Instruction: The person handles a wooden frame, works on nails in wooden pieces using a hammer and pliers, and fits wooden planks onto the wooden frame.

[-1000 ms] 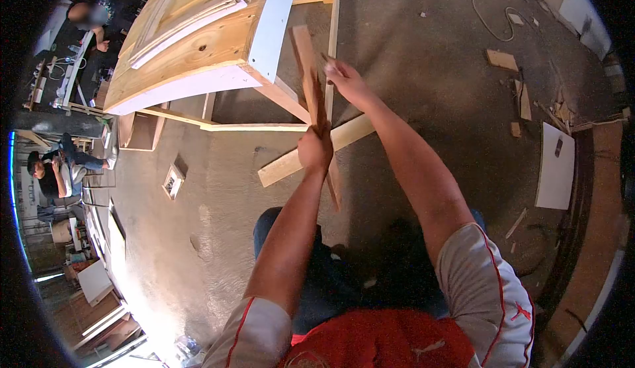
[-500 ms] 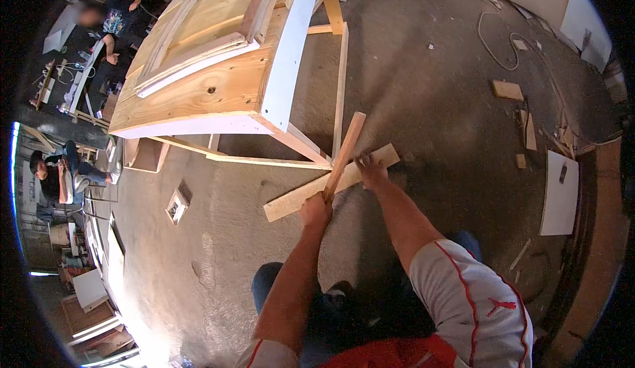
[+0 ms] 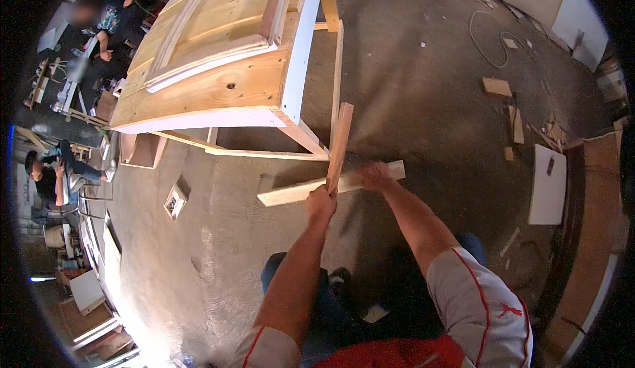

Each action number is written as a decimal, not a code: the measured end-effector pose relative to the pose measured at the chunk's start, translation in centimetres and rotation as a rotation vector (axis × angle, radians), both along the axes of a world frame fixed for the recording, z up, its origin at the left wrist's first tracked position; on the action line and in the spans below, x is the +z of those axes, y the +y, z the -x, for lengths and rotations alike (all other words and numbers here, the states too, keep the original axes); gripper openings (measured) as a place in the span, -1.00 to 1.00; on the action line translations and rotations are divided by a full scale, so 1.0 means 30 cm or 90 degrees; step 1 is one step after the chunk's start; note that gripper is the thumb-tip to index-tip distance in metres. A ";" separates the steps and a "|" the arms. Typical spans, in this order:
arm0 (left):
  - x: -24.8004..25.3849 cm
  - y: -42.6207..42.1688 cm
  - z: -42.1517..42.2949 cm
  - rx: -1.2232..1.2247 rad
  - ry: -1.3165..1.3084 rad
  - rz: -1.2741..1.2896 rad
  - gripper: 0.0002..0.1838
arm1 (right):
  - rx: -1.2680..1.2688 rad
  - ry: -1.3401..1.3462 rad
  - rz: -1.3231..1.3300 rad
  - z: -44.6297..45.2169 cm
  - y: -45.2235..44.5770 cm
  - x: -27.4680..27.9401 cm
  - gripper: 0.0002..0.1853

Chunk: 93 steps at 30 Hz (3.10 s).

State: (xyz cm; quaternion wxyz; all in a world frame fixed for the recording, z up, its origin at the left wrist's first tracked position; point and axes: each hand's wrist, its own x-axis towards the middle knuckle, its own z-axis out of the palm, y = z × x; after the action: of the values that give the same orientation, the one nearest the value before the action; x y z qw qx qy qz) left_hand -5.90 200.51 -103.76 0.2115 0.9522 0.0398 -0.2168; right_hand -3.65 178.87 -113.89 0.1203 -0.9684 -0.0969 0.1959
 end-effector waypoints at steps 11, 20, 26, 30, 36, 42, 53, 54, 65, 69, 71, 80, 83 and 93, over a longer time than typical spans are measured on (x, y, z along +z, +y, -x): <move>0.719 -0.005 0.281 -0.106 0.125 0.003 -0.50 | -0.260 0.071 0.010 0.444 -0.114 1.178 -0.31; 1.445 -0.075 0.591 -0.186 0.095 0.246 -0.34 | -0.447 0.072 0.021 1.032 -0.236 1.911 -0.27; 1.862 -0.252 0.763 -0.171 0.010 0.296 -0.30 | -0.688 0.116 -0.041 1.379 -0.334 2.297 -0.39; 1.862 -0.475 0.844 -0.139 -0.002 0.308 -0.27 | -0.782 0.090 -0.063 1.544 -0.450 2.452 -0.38; 2.118 -0.964 0.993 -0.096 0.003 0.439 -0.16 | -0.931 -0.045 -0.122 1.793 -0.725 2.579 -0.31; 2.243 -1.406 1.143 -0.138 -0.031 0.538 -0.16 | -1.042 -0.210 -0.265 2.059 -0.977 2.569 -0.43; 2.225 -1.967 1.250 -0.121 -0.014 0.503 -0.46 | -1.067 -0.440 -0.582 2.034 -1.238 2.751 -0.63; 2.351 -1.976 1.254 -0.109 0.017 0.535 -0.50 | -1.066 -0.446 -0.571 2.017 -1.283 2.763 -0.61; 2.388 -2.518 1.003 -0.101 0.384 0.559 -0.38 | -1.239 -0.346 -0.272 1.679 -1.664 2.931 -0.37; 2.361 -2.662 0.918 -0.180 0.331 0.535 -0.48 | -1.129 -0.355 -0.032 1.601 -1.781 2.883 -0.19; 2.369 -2.730 0.872 -0.205 0.325 0.480 -0.47 | -1.105 -0.297 -0.004 1.559 -1.821 2.895 -0.11; 2.318 -2.907 0.711 -0.043 0.317 0.585 -0.31 | -0.960 -0.273 -0.011 1.418 -2.114 2.797 -0.07; 2.251 -2.943 0.612 0.035 0.295 0.514 -0.18 | -0.880 -0.274 -0.150 1.389 -2.235 2.691 -0.14; 2.180 -2.577 0.161 0.332 0.227 0.721 -0.30 | -0.528 -0.015 -0.239 0.758 -2.312 2.748 -0.08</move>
State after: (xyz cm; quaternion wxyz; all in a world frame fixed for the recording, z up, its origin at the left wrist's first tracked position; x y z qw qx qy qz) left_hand -10.73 123.20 -38.35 0.7169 0.6016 0.1840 -0.3004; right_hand -26.40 109.52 -31.45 0.3611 -0.8888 0.2642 0.0990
